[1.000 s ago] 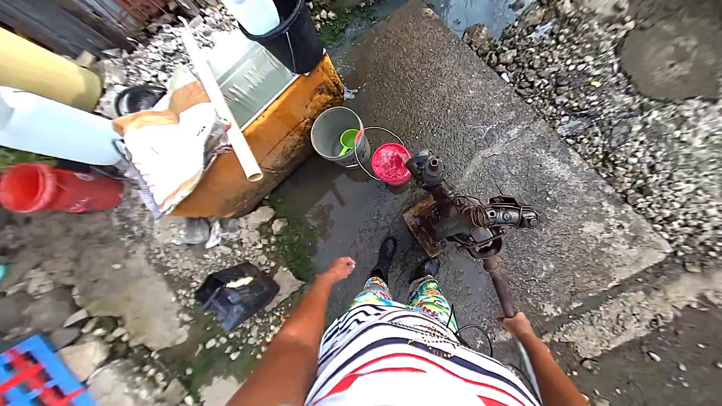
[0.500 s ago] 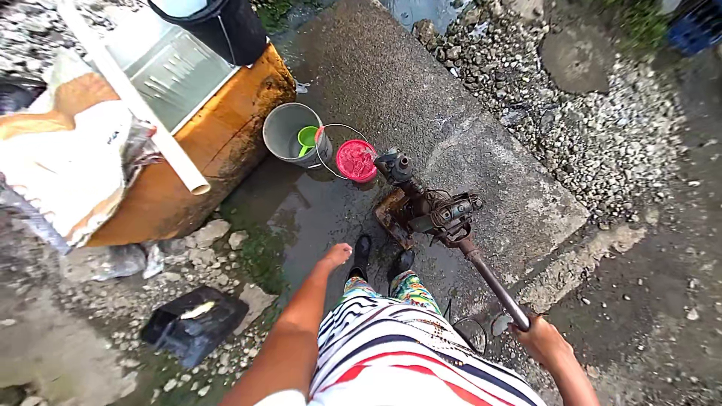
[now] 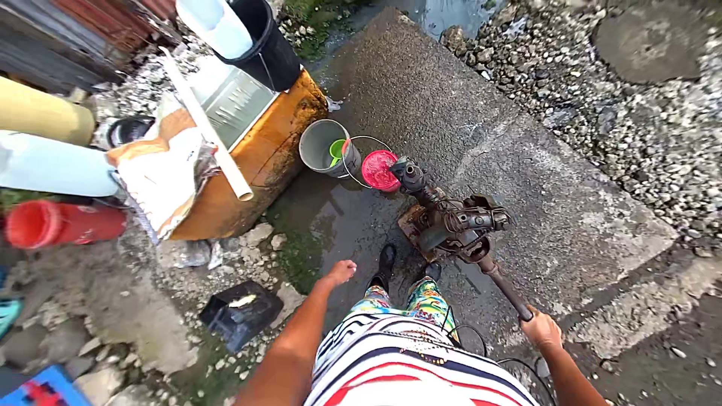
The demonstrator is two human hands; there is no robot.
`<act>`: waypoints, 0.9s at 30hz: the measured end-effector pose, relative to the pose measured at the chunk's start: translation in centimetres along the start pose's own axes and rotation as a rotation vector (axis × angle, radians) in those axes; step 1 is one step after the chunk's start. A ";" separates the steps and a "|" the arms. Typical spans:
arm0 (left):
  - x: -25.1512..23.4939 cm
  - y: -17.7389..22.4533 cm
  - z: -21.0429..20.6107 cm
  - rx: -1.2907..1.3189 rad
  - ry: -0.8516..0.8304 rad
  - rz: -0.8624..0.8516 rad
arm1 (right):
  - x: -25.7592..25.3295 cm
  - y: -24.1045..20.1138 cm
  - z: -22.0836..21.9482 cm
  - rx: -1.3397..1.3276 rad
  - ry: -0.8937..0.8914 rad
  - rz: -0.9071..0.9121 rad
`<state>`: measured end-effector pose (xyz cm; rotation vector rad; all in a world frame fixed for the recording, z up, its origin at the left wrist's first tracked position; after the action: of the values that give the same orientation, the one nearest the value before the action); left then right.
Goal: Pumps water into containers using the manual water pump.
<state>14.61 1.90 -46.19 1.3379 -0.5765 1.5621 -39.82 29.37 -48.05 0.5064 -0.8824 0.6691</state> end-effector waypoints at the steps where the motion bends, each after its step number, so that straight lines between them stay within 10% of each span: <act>1: 0.4 -0.3 0.2 -0.004 0.008 -0.001 | -1.0 -0.4 -0.6 -0.024 -0.018 -0.024; 11: 0.1 -3.8 0.0 0.018 -0.035 0.034 | 3.9 -2.9 -6.3 -0.402 -0.158 -0.097; 21: -3.0 -0.6 0.2 0.051 -0.075 -0.021 | 24.5 -4.5 13.4 0.122 -0.012 -0.155; 27: -4.8 2.3 3.1 0.184 0.005 -0.082 | 22.1 -4.3 10.5 0.116 -0.169 -0.129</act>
<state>13.72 -3.32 -49.22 1.4759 -0.3765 1.5801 -32.23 26.62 -24.60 0.7262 -0.9637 0.5672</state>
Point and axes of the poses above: each hand's wrist, its own x-axis away from the middle knuckle, its own z-axis out of the back of the hand, y = z × x, the point moved 10 cm from there along -x, towards the middle knuckle, and after that the axes turned 4 degrees about x, right-handed, at the moved point
